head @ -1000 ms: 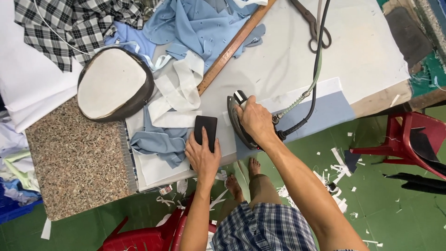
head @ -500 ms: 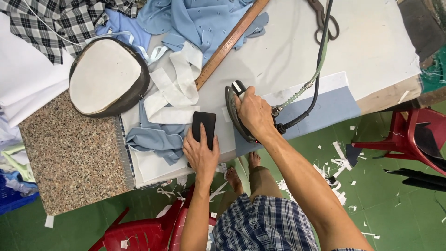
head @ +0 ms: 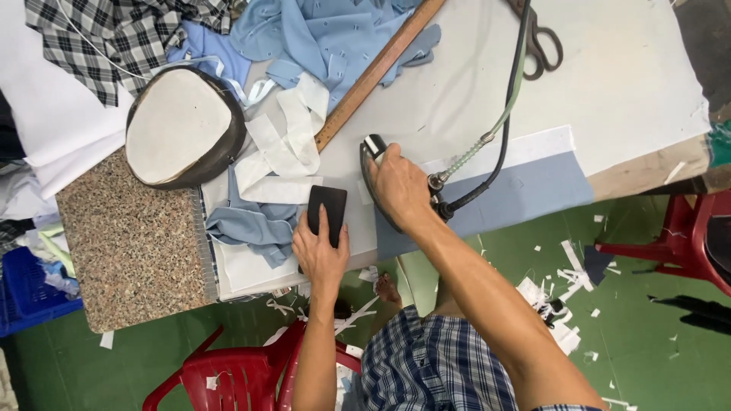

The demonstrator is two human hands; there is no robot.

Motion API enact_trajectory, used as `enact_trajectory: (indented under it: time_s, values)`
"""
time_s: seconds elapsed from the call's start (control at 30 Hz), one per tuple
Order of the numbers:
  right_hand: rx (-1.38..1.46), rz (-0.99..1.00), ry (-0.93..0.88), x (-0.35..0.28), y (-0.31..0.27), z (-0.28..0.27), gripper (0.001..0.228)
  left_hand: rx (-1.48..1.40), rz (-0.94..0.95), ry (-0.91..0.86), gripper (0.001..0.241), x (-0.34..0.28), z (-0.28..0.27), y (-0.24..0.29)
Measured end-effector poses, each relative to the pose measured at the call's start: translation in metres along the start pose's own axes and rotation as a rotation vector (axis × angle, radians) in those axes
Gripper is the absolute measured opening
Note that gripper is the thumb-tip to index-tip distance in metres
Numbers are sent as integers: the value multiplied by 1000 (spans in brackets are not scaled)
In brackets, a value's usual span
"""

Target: Preparing fabric components by folding, ironing to set creases, and cutting to size.

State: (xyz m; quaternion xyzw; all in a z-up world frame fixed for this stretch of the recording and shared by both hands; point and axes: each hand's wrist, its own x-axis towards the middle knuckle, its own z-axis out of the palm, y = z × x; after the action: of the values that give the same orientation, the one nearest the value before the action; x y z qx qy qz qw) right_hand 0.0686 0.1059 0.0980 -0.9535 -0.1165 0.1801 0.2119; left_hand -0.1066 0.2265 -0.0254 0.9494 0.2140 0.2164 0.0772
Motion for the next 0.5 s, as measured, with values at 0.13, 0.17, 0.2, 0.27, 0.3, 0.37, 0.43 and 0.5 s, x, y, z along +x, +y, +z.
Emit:
enact_trajectory:
  time_s: [0.13, 0.17, 0.2, 0.27, 0.3, 0.37, 0.43, 0.5]
  values:
    - [-114, -183, 29, 4, 16, 2, 37, 47, -8, -1, 64, 0, 2, 1]
    - [-186, -270, 14, 6, 22, 1, 37, 54, -21, -12, 66, 1, 0, 5]
    - [-191, -299, 13, 5, 28, -8, 37, 65, -43, 5, 66, 2, 5, 4]
    - [-185, -430, -92, 3, 43, -25, 38, 119, -54, 28, 59, -2, 14, 5]
    - [-196, -467, -98, 5, 56, -32, 38, 132, -87, 46, 59, -3, 13, 15]
    - [-213, -593, -190, 10, 82, -50, 39, 77, -165, 14, 58, -4, 12, 39]
    - [-257, -656, -281, 22, 111, -75, 38, 32, -205, -20, 59, 2, 7, 87]
    - [-300, -709, -381, 31, 137, -100, 36, -17, -243, -62, 61, 2, 9, 128]
